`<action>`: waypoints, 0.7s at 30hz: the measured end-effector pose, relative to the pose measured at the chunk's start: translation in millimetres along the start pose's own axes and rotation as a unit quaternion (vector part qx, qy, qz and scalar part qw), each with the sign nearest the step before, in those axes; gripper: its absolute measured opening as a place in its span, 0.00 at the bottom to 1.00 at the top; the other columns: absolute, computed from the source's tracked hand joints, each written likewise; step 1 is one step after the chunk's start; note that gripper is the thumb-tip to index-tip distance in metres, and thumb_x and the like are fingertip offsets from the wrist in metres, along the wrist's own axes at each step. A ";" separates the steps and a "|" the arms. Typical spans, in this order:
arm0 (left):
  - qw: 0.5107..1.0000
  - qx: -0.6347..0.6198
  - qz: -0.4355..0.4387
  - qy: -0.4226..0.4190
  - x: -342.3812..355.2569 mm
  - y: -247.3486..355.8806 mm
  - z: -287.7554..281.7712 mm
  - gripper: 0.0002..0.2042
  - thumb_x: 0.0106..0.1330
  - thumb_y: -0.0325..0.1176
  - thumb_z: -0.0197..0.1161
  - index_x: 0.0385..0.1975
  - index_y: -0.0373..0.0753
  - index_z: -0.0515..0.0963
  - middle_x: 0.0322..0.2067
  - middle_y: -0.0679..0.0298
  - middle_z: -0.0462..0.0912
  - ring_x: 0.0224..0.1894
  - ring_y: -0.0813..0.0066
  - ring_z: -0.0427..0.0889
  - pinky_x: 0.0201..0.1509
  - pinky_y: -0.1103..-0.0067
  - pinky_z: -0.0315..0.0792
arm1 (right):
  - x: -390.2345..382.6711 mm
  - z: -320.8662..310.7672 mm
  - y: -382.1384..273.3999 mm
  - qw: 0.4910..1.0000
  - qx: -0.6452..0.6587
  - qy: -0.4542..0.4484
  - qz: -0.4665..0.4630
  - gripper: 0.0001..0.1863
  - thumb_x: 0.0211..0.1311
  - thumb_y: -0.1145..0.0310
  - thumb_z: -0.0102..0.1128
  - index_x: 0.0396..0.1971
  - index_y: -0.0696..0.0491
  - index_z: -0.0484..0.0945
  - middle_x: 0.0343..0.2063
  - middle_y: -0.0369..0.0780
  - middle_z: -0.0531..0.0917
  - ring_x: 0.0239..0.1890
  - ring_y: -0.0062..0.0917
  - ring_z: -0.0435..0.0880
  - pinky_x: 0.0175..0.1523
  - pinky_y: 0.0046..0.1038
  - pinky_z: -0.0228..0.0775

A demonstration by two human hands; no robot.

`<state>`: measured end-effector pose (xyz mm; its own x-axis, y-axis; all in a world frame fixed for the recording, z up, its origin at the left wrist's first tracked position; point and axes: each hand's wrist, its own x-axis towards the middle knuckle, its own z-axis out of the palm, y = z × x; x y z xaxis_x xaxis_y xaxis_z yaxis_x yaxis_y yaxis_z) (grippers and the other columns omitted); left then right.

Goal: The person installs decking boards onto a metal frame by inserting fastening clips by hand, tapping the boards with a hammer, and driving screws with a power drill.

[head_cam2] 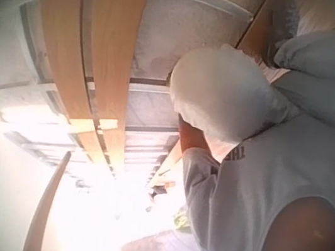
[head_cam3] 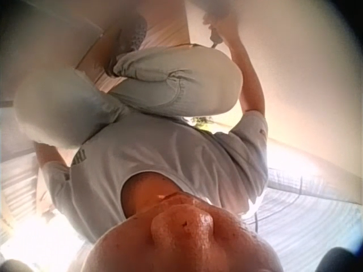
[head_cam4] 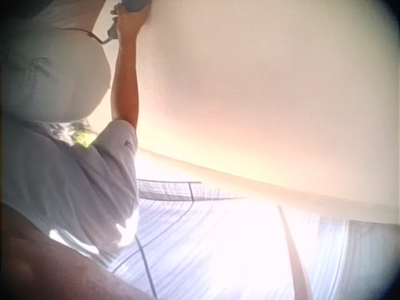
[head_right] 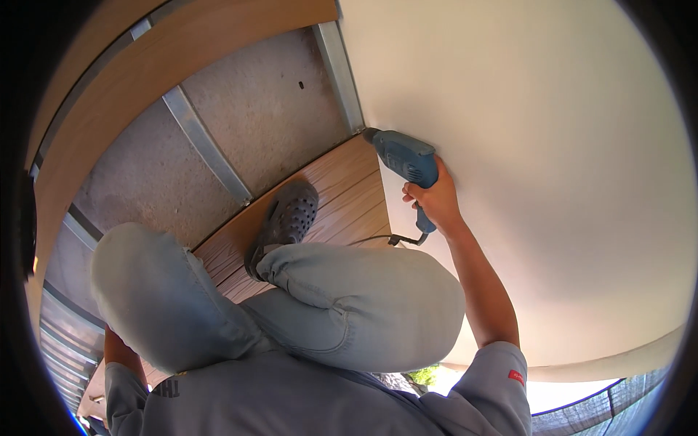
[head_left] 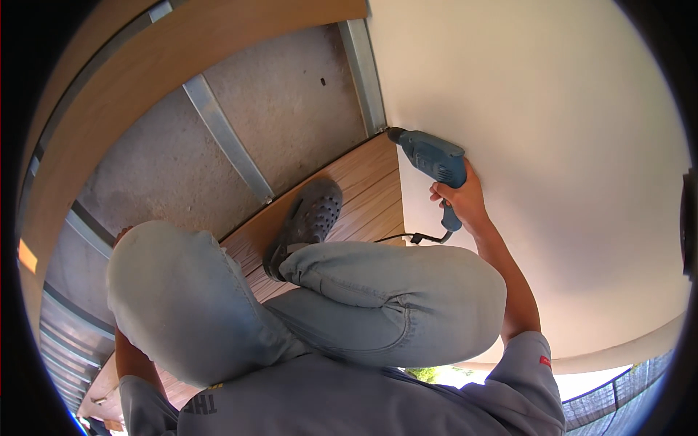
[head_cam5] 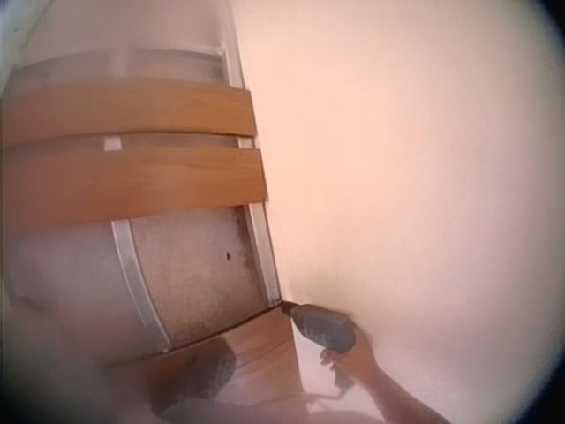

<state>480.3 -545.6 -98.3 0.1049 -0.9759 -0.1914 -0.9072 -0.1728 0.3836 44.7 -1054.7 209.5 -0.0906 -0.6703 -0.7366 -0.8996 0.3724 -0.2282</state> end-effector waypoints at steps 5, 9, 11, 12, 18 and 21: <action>1.000 -0.007 -0.005 -0.006 0.1 -6.0 -3.0 0.06 0.57 0.25 0.64 0.33 0.35 0.76 0.28 0.56 0.76 0.33 0.57 0.79 0.36 0.66 0.74 | 0.8 -2.6 -4.7 1.000 -0.017 -0.007 -0.005 0.36 0.55 0.79 0.66 0.65 0.58 0.64 0.29 0.39 0.85 0.26 0.23 0.86 0.28 0.26 0.75; 1.000 -0.004 -0.010 -0.010 -8.1 -9.0 -2.7 0.06 0.57 0.25 0.64 0.33 0.35 0.76 0.28 0.57 0.76 0.33 0.57 0.79 0.36 0.66 0.74 | 3.0 -1.4 -6.5 1.000 -0.029 -0.007 -0.008 0.37 0.54 0.79 0.67 0.66 0.58 0.64 0.29 0.39 0.84 0.25 0.23 0.85 0.27 0.26 0.74; 1.000 -0.004 -0.009 -0.014 -10.8 -11.9 -3.7 0.06 0.57 0.25 0.64 0.33 0.35 0.76 0.28 0.57 0.76 0.33 0.57 0.79 0.36 0.66 0.74 | 2.0 -1.7 -9.9 0.999 -0.033 -0.006 -0.006 0.37 0.55 0.80 0.66 0.66 0.58 0.64 0.28 0.39 0.83 0.23 0.23 0.84 0.27 0.26 0.74; 1.000 -0.004 -0.009 -0.016 -11.3 -14.4 -4.9 0.06 0.57 0.25 0.64 0.33 0.35 0.76 0.28 0.57 0.77 0.33 0.57 0.79 0.36 0.66 0.74 | 2.2 -1.7 -11.3 0.999 -0.034 -0.005 -0.005 0.37 0.55 0.81 0.66 0.66 0.58 0.64 0.27 0.39 0.82 0.22 0.22 0.82 0.26 0.26 0.73; 1.000 -0.012 -0.014 -0.021 -15.9 -16.3 -7.7 0.06 0.57 0.25 0.64 0.34 0.35 0.76 0.29 0.57 0.77 0.33 0.57 0.79 0.36 0.66 0.74 | 5.3 -0.3 -8.9 1.000 -0.001 -0.009 -0.017 0.35 0.55 0.84 0.63 0.65 0.59 0.64 0.23 0.39 0.80 0.19 0.22 0.79 0.23 0.27 0.71; 1.000 -0.011 -0.013 -0.022 -14.5 -16.2 -9.1 0.06 0.58 0.25 0.63 0.34 0.35 0.76 0.29 0.57 0.77 0.33 0.57 0.79 0.36 0.66 0.74 | 5.2 -1.8 -6.1 1.000 0.008 -0.016 -0.016 0.34 0.55 0.84 0.64 0.64 0.59 0.65 0.23 0.39 0.80 0.20 0.22 0.79 0.24 0.27 0.71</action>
<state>497.1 -529.8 -93.6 0.1098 -0.9644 -0.2405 -0.8950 -0.2012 0.3981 48.9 -1061.6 208.2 -0.0475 -0.6613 -0.7486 -0.8951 0.3607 -0.2619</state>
